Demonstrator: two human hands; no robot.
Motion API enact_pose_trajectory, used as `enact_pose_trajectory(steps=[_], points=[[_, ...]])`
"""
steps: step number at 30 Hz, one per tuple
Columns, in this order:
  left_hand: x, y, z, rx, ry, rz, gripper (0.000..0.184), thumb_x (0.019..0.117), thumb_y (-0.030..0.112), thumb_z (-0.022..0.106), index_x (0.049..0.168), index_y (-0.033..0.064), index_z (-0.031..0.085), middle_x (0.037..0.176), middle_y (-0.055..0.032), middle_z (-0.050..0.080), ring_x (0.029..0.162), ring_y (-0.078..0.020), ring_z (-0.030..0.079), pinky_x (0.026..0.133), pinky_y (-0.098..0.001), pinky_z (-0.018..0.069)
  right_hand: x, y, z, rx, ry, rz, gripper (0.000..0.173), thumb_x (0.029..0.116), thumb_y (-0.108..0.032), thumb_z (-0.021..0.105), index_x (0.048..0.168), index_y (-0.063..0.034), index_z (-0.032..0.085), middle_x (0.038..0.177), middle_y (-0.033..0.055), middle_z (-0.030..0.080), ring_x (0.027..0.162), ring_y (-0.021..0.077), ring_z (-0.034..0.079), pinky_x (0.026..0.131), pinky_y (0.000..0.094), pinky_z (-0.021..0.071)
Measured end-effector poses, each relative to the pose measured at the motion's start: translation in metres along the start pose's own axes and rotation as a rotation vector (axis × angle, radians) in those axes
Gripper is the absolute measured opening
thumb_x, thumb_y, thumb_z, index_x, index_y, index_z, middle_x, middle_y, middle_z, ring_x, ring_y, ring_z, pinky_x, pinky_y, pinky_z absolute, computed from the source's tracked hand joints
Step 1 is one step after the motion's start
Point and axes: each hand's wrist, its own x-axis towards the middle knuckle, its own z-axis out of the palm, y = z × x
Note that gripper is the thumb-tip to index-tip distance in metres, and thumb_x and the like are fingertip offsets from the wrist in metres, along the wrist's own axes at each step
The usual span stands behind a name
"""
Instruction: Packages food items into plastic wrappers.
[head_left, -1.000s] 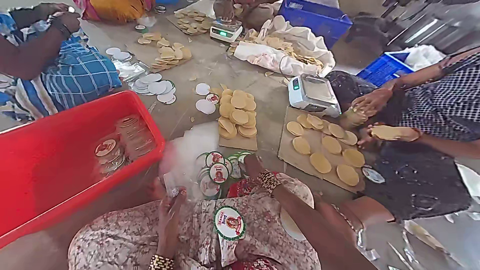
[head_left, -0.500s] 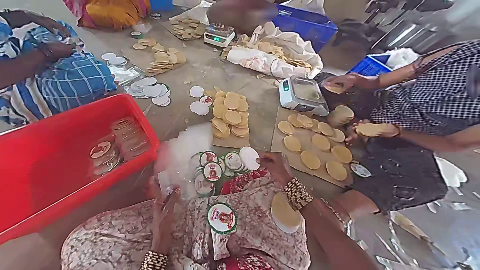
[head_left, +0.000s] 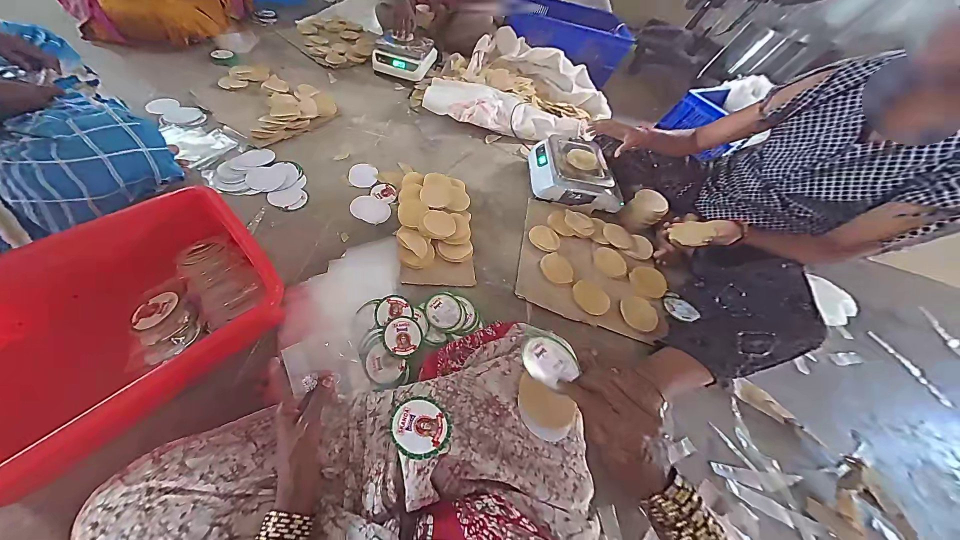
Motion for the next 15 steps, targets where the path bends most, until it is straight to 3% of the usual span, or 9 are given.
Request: enact_pose_trajectory(steps=[4, 6, 9, 12, 15], points=[[-0.001, 0.0, 0.001, -0.018, 0.013, -0.006, 0.046, 0.0954, 0.012, 0.066, 0.135, -0.0042, 0.051, 0.098, -0.0006, 0.071, 0.084, -0.0025, 0.069, 0.08, -0.0219, 0.0583, -0.044, 0.003, 0.012, -0.005, -0.112, -0.036, 0.027, 0.0963, -0.013, 0.052, 0.096, -0.0192, 0.078, 0.09, 0.0023, 0.073, 0.084, 0.0208, 0.07, 0.076, 0.0341, 0.0576], [-0.001, 0.0, 0.001, -0.019, 0.002, -0.014, 0.055, 0.0957, 0.013, 0.065, 0.144, -0.0041, 0.043, 0.104, -0.0018, 0.07, 0.088, -0.0023, 0.068, 0.082, -0.0222, 0.0581, -0.052, 0.002, 0.015, 0.019, -0.089, -0.017, 0.027, 0.0983, -0.014, 0.052, 0.095, -0.0174, 0.078, 0.086, 0.0018, 0.073, 0.082, 0.0189, 0.069, 0.076, 0.031, 0.0561], [-0.002, 0.001, 0.001, 0.003, 0.006, -0.015, 0.055, 0.0962, 0.014, 0.065, 0.143, -0.0037, 0.043, 0.103, -0.0006, 0.07, 0.088, -0.0011, 0.068, 0.082, -0.0209, 0.0576, -0.05, -0.004, 0.012, 0.053, -0.036, 0.09, 0.028, 0.1018, -0.02, 0.052, 0.088, -0.0156, 0.075, 0.08, 0.0015, 0.072, 0.078, 0.0167, 0.068, 0.073, 0.0285, 0.0559], [-0.002, 0.0, 0.001, -0.007, 0.003, -0.004, 0.049, 0.0954, 0.014, 0.067, 0.138, -0.0033, 0.05, 0.106, -0.003, 0.07, 0.092, -0.0047, 0.068, 0.085, -0.0241, 0.0579, -0.041, -0.003, 0.004, -0.023, -0.068, 0.11, 0.029, 0.0991, -0.019, 0.048, 0.086, -0.0166, 0.074, 0.081, 0.0017, 0.071, 0.082, 0.0199, 0.068, 0.074, 0.0343, 0.0561], [-0.003, 0.001, 0.0, 0.002, -0.006, -0.003, 0.063, 0.095, 0.017, 0.068, 0.148, -0.0013, 0.04, 0.115, -0.0047, 0.068, 0.096, -0.0046, 0.068, 0.086, -0.0238, 0.0577, -0.042, 0.005, 0.0, -0.045, -0.214, 0.032, 0.027, 0.0938, -0.016, 0.051, 0.091, -0.0163, 0.078, 0.089, 0.0052, 0.072, 0.088, 0.0285, 0.069, 0.076, 0.0464, 0.0564]])
